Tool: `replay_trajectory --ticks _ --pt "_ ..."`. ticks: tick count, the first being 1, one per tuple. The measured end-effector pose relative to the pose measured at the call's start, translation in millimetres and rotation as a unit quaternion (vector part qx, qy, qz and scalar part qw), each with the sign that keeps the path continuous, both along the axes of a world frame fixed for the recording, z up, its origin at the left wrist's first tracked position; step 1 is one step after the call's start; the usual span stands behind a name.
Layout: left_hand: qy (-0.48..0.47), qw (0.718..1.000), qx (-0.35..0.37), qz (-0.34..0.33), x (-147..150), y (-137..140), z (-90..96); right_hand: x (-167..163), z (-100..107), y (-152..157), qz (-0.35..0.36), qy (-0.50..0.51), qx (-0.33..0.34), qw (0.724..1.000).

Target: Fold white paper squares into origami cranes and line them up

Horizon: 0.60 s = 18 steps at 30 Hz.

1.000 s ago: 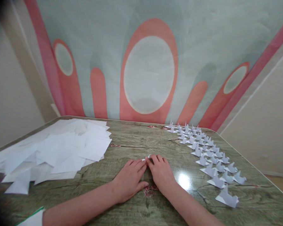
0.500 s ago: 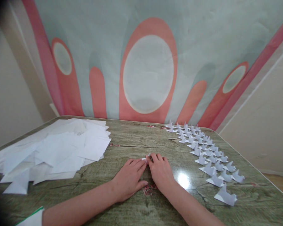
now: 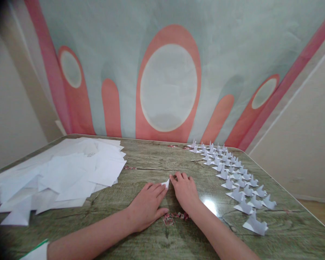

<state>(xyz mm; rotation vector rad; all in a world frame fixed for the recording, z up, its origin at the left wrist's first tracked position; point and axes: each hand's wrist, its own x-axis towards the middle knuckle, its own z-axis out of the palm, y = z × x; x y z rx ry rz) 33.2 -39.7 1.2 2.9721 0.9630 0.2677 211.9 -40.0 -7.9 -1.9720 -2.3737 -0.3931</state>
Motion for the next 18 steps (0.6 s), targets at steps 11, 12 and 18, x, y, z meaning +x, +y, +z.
replay_trajectory --ticks 11,12,18 --pt "0.0 1.0 0.008 0.006 1.1 0.1 0.4 3.4 -13.0 -15.6 0.035 0.028 0.006 0.999" --pt "-0.002 1.0 0.007 0.006 1.2 0.2 0.7 1.2 -13.5 -18.3 0.043 0.025 0.003 0.999" --pt "-0.008 1.0 -0.01 0.005 -0.7 0.4 5.4 -10.2 -11.4 -27.9 0.054 -0.015 -0.001 0.998"
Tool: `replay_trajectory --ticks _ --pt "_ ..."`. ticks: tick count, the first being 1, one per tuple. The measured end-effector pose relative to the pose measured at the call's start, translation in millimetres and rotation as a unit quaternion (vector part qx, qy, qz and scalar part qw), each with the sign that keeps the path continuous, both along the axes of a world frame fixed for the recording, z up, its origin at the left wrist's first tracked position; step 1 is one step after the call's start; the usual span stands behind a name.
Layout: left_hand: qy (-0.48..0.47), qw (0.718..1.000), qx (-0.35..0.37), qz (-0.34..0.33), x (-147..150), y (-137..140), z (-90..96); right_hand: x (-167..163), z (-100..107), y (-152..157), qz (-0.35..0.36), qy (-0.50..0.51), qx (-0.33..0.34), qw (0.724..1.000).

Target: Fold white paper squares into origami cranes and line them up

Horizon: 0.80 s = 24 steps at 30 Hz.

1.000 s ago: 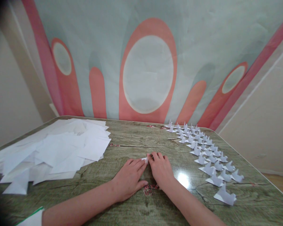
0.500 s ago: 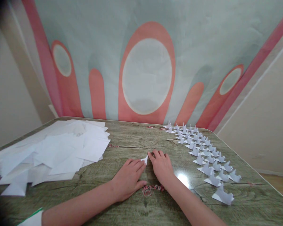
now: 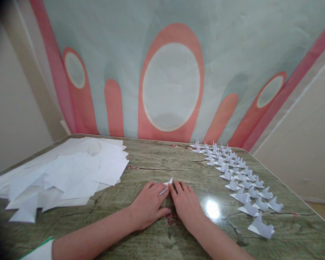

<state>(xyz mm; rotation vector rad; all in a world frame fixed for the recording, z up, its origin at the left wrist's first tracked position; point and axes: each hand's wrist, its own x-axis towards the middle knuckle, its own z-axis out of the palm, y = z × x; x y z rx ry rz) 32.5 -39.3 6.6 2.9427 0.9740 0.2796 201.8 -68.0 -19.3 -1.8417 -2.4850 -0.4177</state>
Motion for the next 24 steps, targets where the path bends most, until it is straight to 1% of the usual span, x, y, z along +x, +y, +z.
replay_trajectory --ticks 7,12,16,18,21,24 --pt "0.044 0.999 -0.024 -0.019 -7.8 0.1 15.3 5.4 6.4 3.5 0.02 0.004 -0.029 0.999" --pt "0.083 0.996 -0.039 -0.005 -8.0 -6.3 25.7 4.4 11.0 3.9 0.017 0.008 -0.039 0.999" --pt "0.116 0.992 -0.054 0.004 -5.7 -13.6 29.6 3.8 14.7 3.3 0.019 0.016 -0.046 0.999" --pt "0.125 0.991 -0.053 0.003 -5.7 -16.1 30.2 3.6 14.4 2.9 0.015 0.023 -0.041 0.999" --pt "0.125 0.991 -0.049 -0.002 -5.9 -18.6 29.1 1.0 10.4 1.4 0.011 0.041 -0.015 0.999" --pt "0.11 0.993 -0.041 -0.002 -5.2 -19.6 26.4 -4.5 4.4 -1.2 0.032 0.064 0.004 0.997"
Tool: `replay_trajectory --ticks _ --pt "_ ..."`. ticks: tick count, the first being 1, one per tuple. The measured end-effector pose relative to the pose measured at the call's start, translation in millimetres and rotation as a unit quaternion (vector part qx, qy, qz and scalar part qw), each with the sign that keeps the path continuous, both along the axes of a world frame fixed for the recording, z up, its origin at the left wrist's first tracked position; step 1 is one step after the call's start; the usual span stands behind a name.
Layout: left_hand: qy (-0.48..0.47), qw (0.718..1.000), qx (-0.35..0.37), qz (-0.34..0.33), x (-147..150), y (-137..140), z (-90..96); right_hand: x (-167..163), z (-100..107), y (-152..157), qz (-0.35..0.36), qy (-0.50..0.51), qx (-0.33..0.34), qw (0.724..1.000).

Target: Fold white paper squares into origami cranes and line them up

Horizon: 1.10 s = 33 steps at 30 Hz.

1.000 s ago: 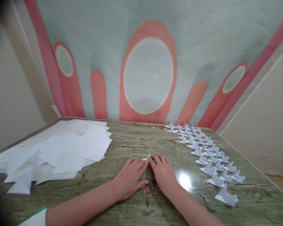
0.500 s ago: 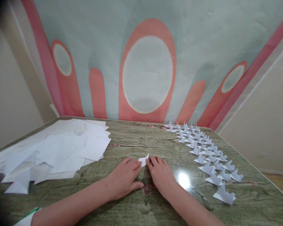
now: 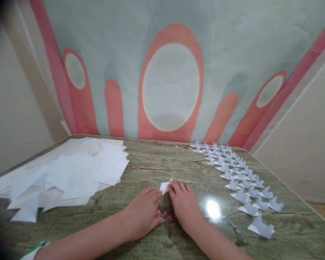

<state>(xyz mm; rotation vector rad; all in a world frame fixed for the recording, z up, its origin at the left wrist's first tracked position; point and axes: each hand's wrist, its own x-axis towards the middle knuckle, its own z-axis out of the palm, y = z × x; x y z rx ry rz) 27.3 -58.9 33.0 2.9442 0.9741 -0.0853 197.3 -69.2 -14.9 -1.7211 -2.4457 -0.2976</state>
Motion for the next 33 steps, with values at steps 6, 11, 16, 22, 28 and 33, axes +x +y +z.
replay_trajectory --ticks 6,11,16,22,28,33 --pt "-0.078 0.996 -0.032 0.017 -5.4 20.5 -4.6 -4.9 -7.8 -1.6 0.036 0.018 0.0 0.999" --pt "-0.193 0.977 -0.043 0.079 -17.3 52.8 -19.4 -2.2 -9.9 0.3 0.042 0.014 0.009 0.999" --pt "-0.237 0.968 -0.078 0.036 -19.8 61.7 -31.8 -0.6 -12.3 1.4 0.043 0.012 0.005 0.999" --pt "-0.258 0.961 -0.095 0.028 -17.9 58.3 -34.7 1.2 -14.7 3.0 0.047 0.01 0.006 0.999" --pt "-0.282 0.953 -0.111 0.026 -16.6 57.1 -34.5 3.1 -16.3 4.6 0.056 0.024 0.012 0.998" --pt "-0.298 0.946 -0.127 0.014 -14.2 54.6 -30.9 3.7 -15.9 4.5 0.058 0.034 0.011 0.998"
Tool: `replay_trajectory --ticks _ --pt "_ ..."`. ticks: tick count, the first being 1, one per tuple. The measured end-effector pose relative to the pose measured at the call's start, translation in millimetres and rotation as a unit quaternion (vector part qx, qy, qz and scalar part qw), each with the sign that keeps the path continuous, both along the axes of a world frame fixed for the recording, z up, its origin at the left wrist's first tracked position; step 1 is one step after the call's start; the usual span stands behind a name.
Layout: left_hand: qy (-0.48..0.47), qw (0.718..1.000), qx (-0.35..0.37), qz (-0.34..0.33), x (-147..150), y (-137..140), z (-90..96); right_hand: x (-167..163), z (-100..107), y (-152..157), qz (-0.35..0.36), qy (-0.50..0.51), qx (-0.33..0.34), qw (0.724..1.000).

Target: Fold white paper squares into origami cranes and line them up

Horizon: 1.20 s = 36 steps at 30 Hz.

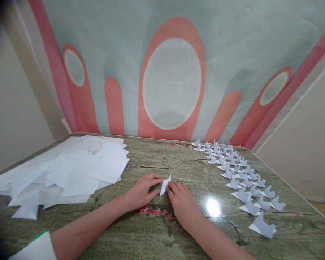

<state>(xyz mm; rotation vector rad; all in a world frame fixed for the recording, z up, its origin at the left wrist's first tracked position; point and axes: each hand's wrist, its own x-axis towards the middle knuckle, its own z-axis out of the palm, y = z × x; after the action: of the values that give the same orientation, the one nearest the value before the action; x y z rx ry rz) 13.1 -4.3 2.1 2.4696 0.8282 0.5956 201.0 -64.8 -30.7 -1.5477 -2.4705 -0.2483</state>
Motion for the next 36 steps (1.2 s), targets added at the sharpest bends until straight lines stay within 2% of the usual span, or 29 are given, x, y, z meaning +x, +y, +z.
replay_trajectory --ticks 15,19,23,30,36 --pt "0.039 0.997 0.048 -0.045 0.1 -4.9 -5.2 0.9 6.0 0.9 0.014 0.063 -0.047 0.997" --pt "0.059 0.995 0.063 -0.058 -1.0 -4.1 -4.0 2.4 9.0 1.7 0.01 0.141 -0.053 0.988" --pt "0.071 0.992 0.081 -0.061 -1.2 -4.1 -3.8 4.9 9.2 3.5 -0.029 0.217 -0.06 0.974" --pt "0.068 0.993 0.07 -0.072 -2.7 -0.5 0.2 7.9 -3.2 8.0 0.014 0.157 -0.009 0.988" --pt "0.043 0.995 0.023 -0.091 -4.6 10.5 -1.7 7.6 -2.9 8.4 -0.007 0.102 -0.011 0.995"
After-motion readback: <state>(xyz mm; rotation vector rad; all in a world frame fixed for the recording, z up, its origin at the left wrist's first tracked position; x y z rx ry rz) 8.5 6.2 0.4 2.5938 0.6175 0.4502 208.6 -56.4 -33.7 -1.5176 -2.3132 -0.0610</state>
